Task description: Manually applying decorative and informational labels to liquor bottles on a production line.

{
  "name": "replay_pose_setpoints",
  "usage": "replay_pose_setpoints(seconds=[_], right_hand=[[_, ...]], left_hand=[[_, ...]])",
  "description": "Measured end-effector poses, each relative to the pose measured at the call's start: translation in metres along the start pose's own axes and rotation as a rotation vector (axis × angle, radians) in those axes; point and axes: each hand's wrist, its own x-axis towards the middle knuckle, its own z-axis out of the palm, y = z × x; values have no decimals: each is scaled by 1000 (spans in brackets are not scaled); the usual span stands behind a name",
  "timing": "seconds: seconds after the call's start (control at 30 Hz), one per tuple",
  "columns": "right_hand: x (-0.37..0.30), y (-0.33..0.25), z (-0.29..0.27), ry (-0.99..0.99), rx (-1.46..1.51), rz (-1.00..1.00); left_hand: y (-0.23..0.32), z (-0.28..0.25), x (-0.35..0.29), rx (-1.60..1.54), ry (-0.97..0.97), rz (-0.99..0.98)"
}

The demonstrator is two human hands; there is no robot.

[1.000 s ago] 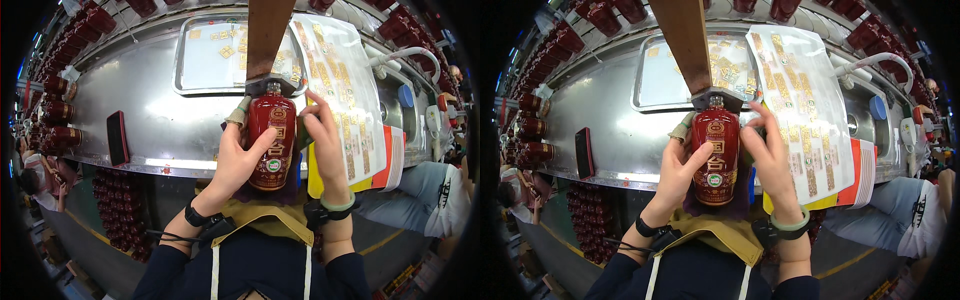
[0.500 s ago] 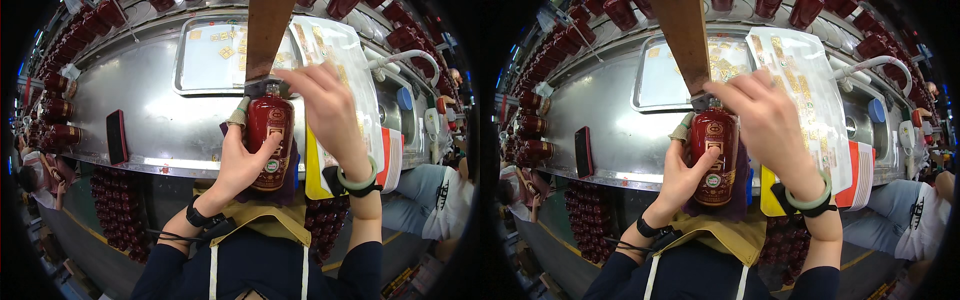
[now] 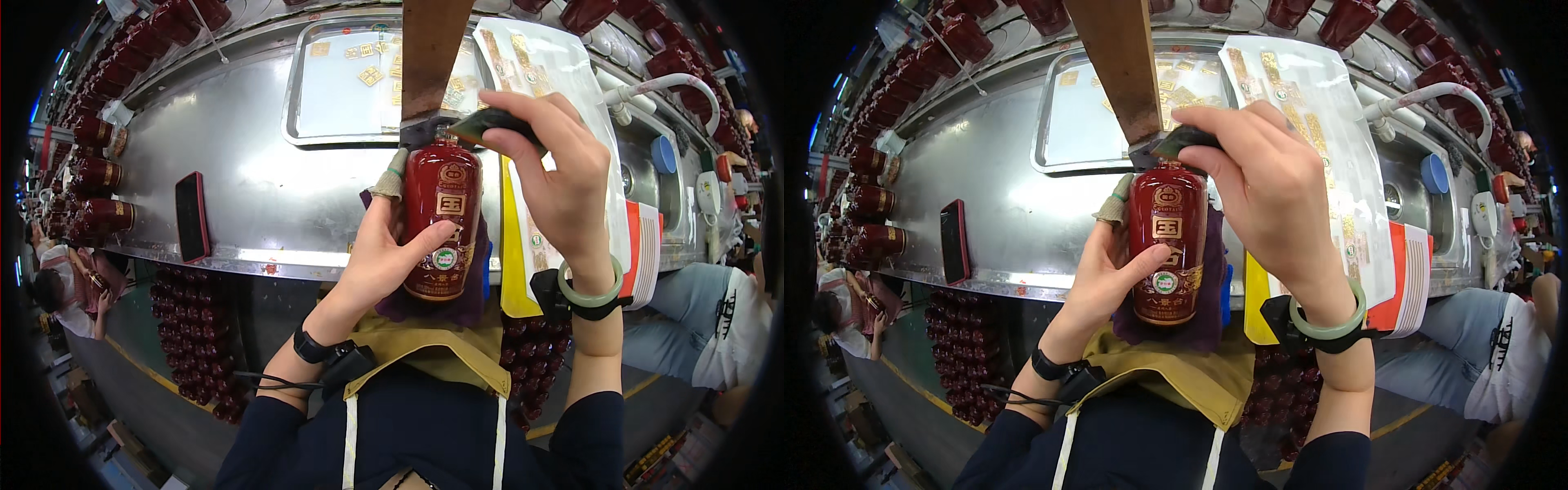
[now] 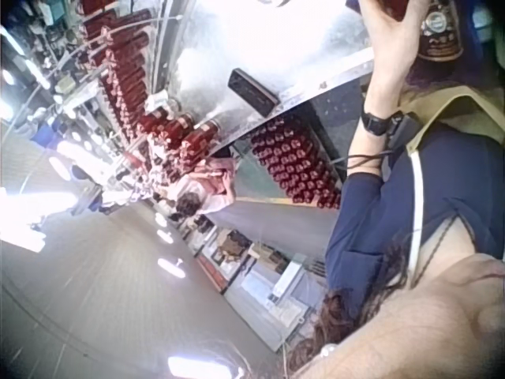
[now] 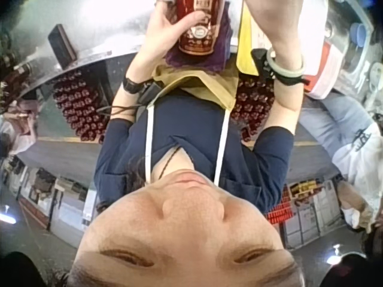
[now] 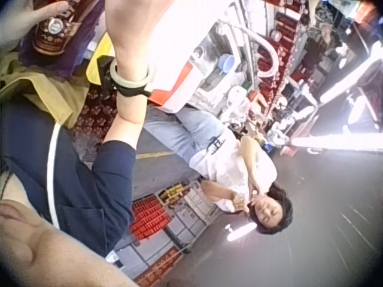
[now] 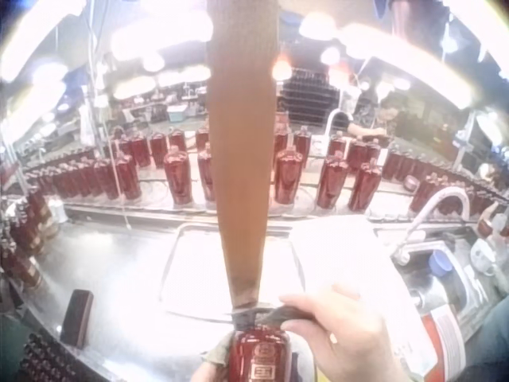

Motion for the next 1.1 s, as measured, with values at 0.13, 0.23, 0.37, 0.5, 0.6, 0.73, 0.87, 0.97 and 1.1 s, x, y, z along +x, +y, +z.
replay_pose_setpoints(seconds=[0.13, 0.23, 0.37, 0.5, 0.6, 0.73, 0.87, 0.97, 1.1], right_hand=[[-11, -7, -3, -32, -50, -114], [-34, -7, 1, -85, -163, -324], [-72, -30, 2, -245, -11, -482], [-52, -25, 8, -265, 66, -219], [-30, 10, 20, 15, -37, -54], [-49, 19, 16, -20, -177, -432], [-77, -8, 18, -226, 230, -623], [-46, 11, 23, -98, -10, -265], [-11, 27, 3, 234, -209, -174]], left_hand=[[0, -7, 0, -14, -39, -31], [-6, -14, -4, -107, -25, -9], [-11, -22, -8, -59, 54, 59], [-8, -19, -10, -118, 59, 41], [-8, -15, -13, -143, 64, 26], [-8, -19, -18, -69, 109, 46], [-11, -28, -16, -50, 111, 66], [-12, -27, -12, 29, 113, 106], [2, -42, -9, 1025, -94, 666]])
